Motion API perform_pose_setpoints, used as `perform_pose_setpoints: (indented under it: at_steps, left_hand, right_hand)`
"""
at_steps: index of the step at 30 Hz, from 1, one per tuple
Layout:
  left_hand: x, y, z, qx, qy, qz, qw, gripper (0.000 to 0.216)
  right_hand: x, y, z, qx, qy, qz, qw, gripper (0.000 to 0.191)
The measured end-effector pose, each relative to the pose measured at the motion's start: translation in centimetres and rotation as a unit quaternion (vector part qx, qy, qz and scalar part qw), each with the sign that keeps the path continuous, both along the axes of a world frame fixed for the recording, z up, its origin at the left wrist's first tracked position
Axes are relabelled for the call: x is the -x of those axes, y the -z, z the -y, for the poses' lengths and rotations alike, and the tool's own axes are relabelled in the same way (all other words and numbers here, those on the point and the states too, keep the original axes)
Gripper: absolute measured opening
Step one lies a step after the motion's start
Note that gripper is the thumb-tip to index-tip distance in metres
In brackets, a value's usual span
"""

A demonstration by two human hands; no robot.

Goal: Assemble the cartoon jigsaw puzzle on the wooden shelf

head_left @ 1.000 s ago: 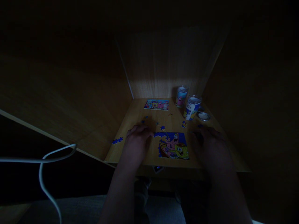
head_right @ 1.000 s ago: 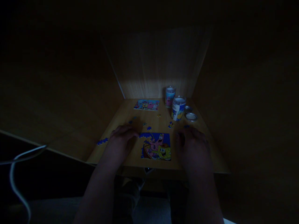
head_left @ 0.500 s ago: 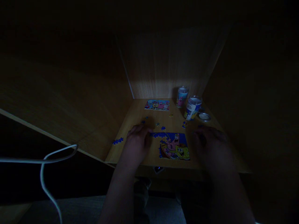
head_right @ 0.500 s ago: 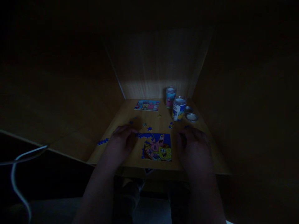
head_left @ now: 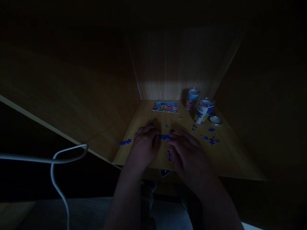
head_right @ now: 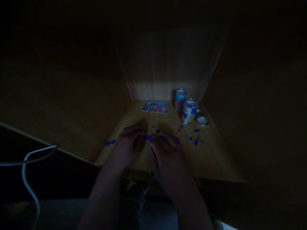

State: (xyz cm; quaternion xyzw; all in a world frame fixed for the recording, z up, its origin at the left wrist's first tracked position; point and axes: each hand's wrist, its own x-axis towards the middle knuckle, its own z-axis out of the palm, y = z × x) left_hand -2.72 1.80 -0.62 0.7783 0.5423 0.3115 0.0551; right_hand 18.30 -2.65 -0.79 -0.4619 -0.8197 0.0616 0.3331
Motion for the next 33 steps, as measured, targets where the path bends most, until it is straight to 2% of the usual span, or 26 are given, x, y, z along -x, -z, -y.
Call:
perform_pose_setpoints:
  at_steps: [4,10,22,33]
  left_hand:
    - [0.02,0.04,-0.09,0.008,-0.005,-0.005,1.000,0.017]
    - [-0.08,0.26,-0.12,0.010,-0.010,-0.016,1.000,0.018]
    - [-0.38,-0.26,0.02,0.026,-0.017,-0.021,0.999,0.016]
    - [-0.40,-0.41,0.20,0.025,0.009,-0.046,0.999,0.023]
  right_hand:
    - [1.19,0.52,-0.03,0.039,-0.003,0.017,0.999,0.027]
    - [1.27,0.65,-0.30,0.063,0.003,0.029,0.998,0.019]
    - [1.31,0.71,-0.46,0.071,0.003,0.030,0.997,0.018]
    - [1.39,0.52,-0.48,0.066,0.000,0.026,0.997,0.020]
